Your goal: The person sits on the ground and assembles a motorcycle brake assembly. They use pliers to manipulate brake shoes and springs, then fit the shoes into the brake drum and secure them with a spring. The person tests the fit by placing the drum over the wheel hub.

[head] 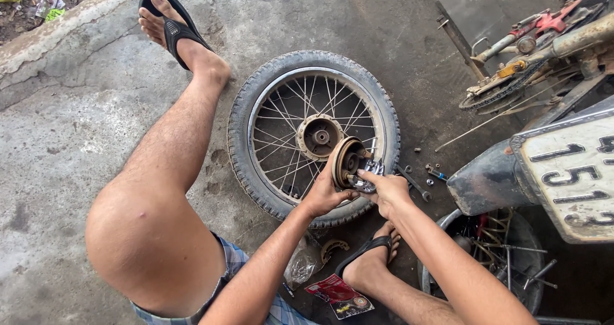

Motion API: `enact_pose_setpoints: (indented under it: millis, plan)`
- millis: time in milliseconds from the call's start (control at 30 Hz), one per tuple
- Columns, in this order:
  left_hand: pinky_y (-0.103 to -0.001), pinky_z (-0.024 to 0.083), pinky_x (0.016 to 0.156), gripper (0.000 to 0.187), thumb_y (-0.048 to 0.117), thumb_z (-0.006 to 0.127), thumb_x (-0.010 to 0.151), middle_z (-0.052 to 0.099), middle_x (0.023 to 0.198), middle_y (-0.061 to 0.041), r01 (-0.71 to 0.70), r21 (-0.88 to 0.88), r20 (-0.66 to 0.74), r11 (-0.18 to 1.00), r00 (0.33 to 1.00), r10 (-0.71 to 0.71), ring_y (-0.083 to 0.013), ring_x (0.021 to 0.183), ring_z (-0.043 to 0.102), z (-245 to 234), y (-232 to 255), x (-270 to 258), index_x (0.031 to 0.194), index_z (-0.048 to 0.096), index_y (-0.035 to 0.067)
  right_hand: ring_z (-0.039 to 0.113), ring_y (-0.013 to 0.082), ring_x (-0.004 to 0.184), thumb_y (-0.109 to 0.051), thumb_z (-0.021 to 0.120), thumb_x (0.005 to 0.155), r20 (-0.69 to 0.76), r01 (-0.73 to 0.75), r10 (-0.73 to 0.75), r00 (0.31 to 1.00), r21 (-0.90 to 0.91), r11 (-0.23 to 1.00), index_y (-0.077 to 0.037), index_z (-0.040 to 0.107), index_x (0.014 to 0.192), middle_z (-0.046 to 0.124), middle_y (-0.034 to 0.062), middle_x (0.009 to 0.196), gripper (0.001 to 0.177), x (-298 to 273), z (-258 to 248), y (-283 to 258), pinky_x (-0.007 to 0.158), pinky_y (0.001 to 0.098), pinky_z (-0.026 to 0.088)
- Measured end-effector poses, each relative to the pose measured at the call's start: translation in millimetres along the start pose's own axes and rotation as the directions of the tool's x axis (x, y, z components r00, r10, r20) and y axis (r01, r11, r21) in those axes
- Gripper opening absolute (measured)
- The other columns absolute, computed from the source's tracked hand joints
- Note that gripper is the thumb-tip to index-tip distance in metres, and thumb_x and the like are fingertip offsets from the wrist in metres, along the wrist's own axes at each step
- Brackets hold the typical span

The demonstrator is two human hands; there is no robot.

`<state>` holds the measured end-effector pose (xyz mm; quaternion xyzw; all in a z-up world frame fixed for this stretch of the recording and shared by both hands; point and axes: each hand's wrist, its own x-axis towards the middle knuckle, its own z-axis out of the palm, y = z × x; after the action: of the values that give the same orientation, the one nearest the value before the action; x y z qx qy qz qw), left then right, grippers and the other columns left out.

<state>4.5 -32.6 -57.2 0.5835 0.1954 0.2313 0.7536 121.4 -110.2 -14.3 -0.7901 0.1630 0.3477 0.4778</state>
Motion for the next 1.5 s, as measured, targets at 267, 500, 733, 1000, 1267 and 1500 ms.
enact_pose_setpoints:
  millis: [267,500,733,1000,1267,1500]
  plan:
    - [-0.047,0.028,0.103,0.103,0.004,0.077,0.054,0.035,0.135,-0.022,-0.019,0.036,0.001,0.999,1.000,0.019,-0.0399,0.124,0.032,-5,16,0,0.139,0.019,0.009,0.063,0.0299,0.074,-0.003,0.078,0.063,0.063,-0.017,0.018,0.998,-0.017,1.000,0.014,0.043,0.102,0.056,0.0207,0.085,0.055,-4,-3,-5,0.068,0.0452,0.054]
    - [-0.045,0.030,0.102,0.104,0.009,0.080,0.053,0.037,0.134,-0.020,-0.018,0.026,-0.009,1.000,1.000,0.018,-0.0368,0.124,0.034,-4,8,1,0.140,0.021,0.012,0.063,0.0294,0.072,-0.001,0.076,0.064,0.083,-0.051,0.051,0.995,-0.013,0.999,0.014,0.045,0.100,0.057,0.0204,0.083,0.050,-5,-4,-8,0.068,0.0447,0.054]
    - [-0.046,0.029,0.103,0.106,0.008,0.080,0.052,0.033,0.137,-0.021,-0.058,0.051,0.005,0.997,0.998,0.058,-0.0384,0.125,0.031,-7,9,2,0.140,0.020,0.009,0.064,0.0284,0.071,0.000,0.076,0.063,0.098,-0.071,0.072,0.993,-0.018,0.997,0.013,0.047,0.099,0.058,0.0205,0.082,0.048,0,-3,-7,0.068,0.0439,0.054]
    - [-0.045,0.032,0.101,0.100,0.012,0.081,0.055,0.040,0.132,-0.019,-0.017,0.037,-0.003,0.999,1.000,0.017,-0.0364,0.121,0.037,-8,-1,3,0.138,0.025,0.011,0.064,0.0318,0.073,-0.005,0.077,0.065,0.100,-0.069,0.068,0.993,0.010,0.998,0.015,0.045,0.101,0.058,0.0246,0.086,0.052,-6,-1,-9,0.070,0.0462,0.054]
    - [-0.043,0.041,0.094,0.098,0.016,0.083,0.052,0.051,0.122,-0.018,0.057,-0.023,-0.083,0.998,0.995,-0.059,-0.0340,0.113,0.048,-11,-8,7,0.135,0.032,0.009,0.058,0.0450,0.086,-0.021,0.065,0.077,0.210,-0.020,0.037,0.977,-0.082,0.996,0.021,0.036,0.113,0.048,0.0427,0.101,0.063,-57,6,-43,0.076,0.0505,0.048]
    - [-0.039,0.040,0.095,0.087,0.020,0.085,0.050,0.058,0.114,-0.011,0.176,-0.016,-0.003,0.984,0.984,-0.176,-0.0261,0.110,0.051,-25,0,11,0.127,0.045,0.010,0.061,0.0369,0.085,-0.060,0.042,0.080,0.239,0.215,-0.074,0.968,-0.641,0.737,0.003,0.057,0.099,0.062,0.0256,0.082,0.067,-56,-8,-49,0.080,0.0455,0.047]
